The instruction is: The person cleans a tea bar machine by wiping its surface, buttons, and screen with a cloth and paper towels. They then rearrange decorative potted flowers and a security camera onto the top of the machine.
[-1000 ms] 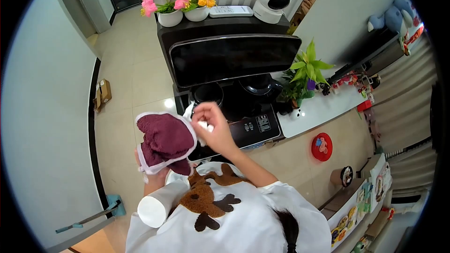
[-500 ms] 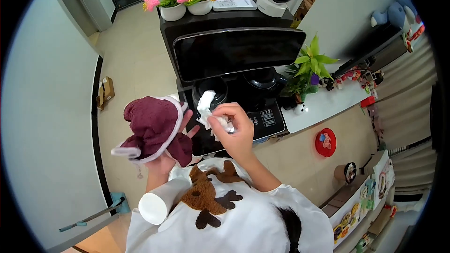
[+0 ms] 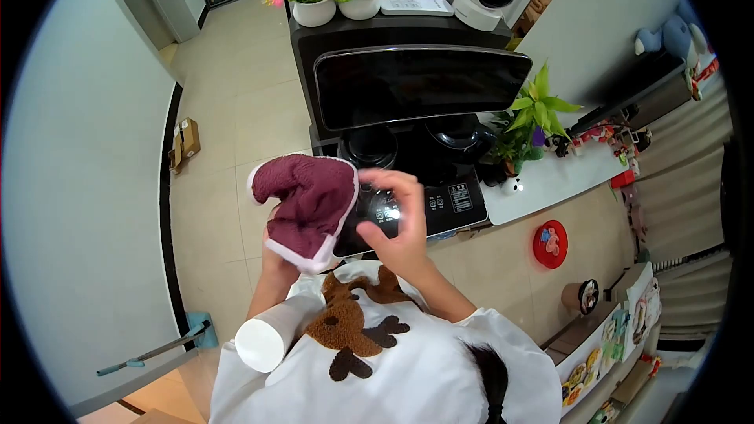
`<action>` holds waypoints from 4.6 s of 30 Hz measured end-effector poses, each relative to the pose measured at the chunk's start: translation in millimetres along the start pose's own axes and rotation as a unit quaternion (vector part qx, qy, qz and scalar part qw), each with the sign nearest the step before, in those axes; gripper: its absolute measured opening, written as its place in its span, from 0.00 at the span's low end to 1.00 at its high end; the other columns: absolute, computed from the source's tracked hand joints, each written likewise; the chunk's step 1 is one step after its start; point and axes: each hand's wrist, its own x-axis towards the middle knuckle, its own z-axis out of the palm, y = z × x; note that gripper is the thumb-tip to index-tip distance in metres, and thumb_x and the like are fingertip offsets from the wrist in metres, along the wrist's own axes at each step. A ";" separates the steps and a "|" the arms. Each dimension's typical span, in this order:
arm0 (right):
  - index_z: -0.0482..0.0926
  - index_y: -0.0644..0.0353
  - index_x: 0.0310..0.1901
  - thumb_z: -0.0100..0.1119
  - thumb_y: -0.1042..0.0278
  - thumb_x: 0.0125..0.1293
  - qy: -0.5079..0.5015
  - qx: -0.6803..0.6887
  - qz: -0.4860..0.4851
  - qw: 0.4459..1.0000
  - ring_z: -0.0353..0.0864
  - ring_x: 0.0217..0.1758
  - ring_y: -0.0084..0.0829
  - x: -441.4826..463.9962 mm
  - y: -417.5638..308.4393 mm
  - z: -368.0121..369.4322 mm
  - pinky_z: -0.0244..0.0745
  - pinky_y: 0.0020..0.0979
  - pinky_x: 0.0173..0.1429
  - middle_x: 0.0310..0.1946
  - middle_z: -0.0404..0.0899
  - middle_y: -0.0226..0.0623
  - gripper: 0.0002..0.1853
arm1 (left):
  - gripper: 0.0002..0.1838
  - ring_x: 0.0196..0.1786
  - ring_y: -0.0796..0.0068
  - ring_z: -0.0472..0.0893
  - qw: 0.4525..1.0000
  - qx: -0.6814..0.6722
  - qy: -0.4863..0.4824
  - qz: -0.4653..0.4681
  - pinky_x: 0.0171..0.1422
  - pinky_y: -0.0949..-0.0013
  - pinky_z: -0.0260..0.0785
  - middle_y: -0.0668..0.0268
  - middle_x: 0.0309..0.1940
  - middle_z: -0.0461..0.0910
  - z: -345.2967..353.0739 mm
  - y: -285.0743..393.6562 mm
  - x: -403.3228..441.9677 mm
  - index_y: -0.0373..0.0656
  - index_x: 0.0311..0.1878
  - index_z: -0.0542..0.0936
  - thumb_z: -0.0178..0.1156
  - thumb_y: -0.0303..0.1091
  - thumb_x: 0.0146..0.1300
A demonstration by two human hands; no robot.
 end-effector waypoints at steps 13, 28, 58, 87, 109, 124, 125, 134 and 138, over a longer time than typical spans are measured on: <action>0.75 0.62 0.44 0.65 0.78 0.49 0.139 0.016 0.059 0.988 0.74 0.47 0.28 18.4 -3.9 -10.4 0.67 0.26 0.52 0.46 0.73 0.39 0.18 | 0.27 0.64 0.63 0.65 0.995 0.027 -0.093 0.027 0.69 0.61 0.50 0.54 0.59 0.67 15.9 0.6 10.4 0.25 0.59 0.64 0.52 0.33 0.59; 0.64 0.64 0.53 0.58 0.72 0.56 0.379 0.029 -0.098 0.920 0.69 0.50 0.29 106.1 -16.8 -36.9 0.63 0.28 0.58 0.47 0.68 0.39 0.22 | 0.10 0.32 0.69 0.71 0.942 -0.050 -0.326 0.067 0.37 0.72 0.60 0.54 0.33 0.79 -21.9 14.0 5.4 0.41 0.30 0.76 0.52 0.37 0.62; 0.72 0.59 0.41 0.46 0.75 0.59 0.522 0.160 0.407 0.732 0.65 0.31 0.15 -228.1 24.5 -319.8 0.61 0.18 0.35 0.30 0.68 0.25 0.09 | 0.45 0.49 0.61 0.67 0.738 0.503 -0.449 0.031 0.58 0.64 0.59 0.62 0.43 0.74 231.3 -276.9 38.4 0.41 0.57 0.72 0.76 0.40 0.28; 0.72 0.64 0.37 0.50 0.71 0.55 0.573 -0.022 0.523 0.631 0.71 0.33 0.27 -244.2 223.3 -581.1 0.67 0.28 0.41 0.28 0.74 0.37 0.09 | 0.34 0.53 0.53 0.67 0.433 0.776 -0.448 0.098 0.56 0.54 0.57 0.56 0.49 0.71 336.8 -720.4 288.3 0.40 0.52 0.68 0.69 0.47 0.44; 0.71 0.60 0.37 0.48 0.73 0.56 0.563 0.133 0.555 0.597 0.68 0.32 0.19 -234.6 262.0 -664.9 0.66 0.22 0.38 0.29 0.70 0.27 0.07 | 0.31 0.58 0.55 0.63 0.313 0.886 -0.338 0.063 0.57 0.54 0.57 0.55 0.58 0.63 382.3 -769.8 337.9 0.36 0.58 0.64 0.60 0.31 0.49; 0.71 0.57 0.35 0.50 0.70 0.56 0.813 0.211 0.358 0.408 0.73 0.32 0.25 -392.5 185.7 -758.4 0.71 0.28 0.37 0.28 0.72 0.29 0.05 | 0.19 0.34 0.61 0.82 0.450 0.540 -0.640 -0.312 0.34 0.65 0.77 0.54 0.39 0.79 504.7 -888.1 112.9 0.40 0.44 0.78 0.62 0.19 0.44; 0.71 0.56 0.34 0.50 0.69 0.57 0.845 0.223 0.329 0.358 0.74 0.31 0.26 -406.4 178.7 -769.6 0.72 0.30 0.37 0.27 0.72 0.30 0.04 | 0.19 0.33 0.68 0.82 0.438 0.543 -0.647 -0.309 0.29 0.68 0.78 0.56 0.38 0.79 524.9 -893.2 101.1 0.40 0.45 0.77 0.63 0.20 0.46; 0.70 0.59 0.31 0.50 0.71 0.53 0.916 0.151 0.223 0.297 0.73 0.26 0.27 -544.2 90.5 -882.7 0.71 0.31 0.29 0.25 0.72 0.33 0.04 | 0.13 0.40 0.66 0.80 0.452 0.476 -0.541 -0.526 0.42 0.64 0.78 0.59 0.38 0.77 629.1 -1021.0 -50.3 0.36 0.46 0.75 0.57 0.21 0.56; 0.70 0.58 0.32 0.51 0.69 0.52 0.936 0.153 0.166 0.269 0.74 0.28 0.29 -619.5 77.4 -891.7 0.72 0.32 0.31 0.26 0.73 0.33 0.06 | 0.09 0.44 0.62 0.78 0.461 0.434 -0.483 -0.605 0.44 0.60 0.78 0.56 0.40 0.75 665.1 -1077.3 -102.2 0.35 0.42 0.73 0.50 0.28 0.62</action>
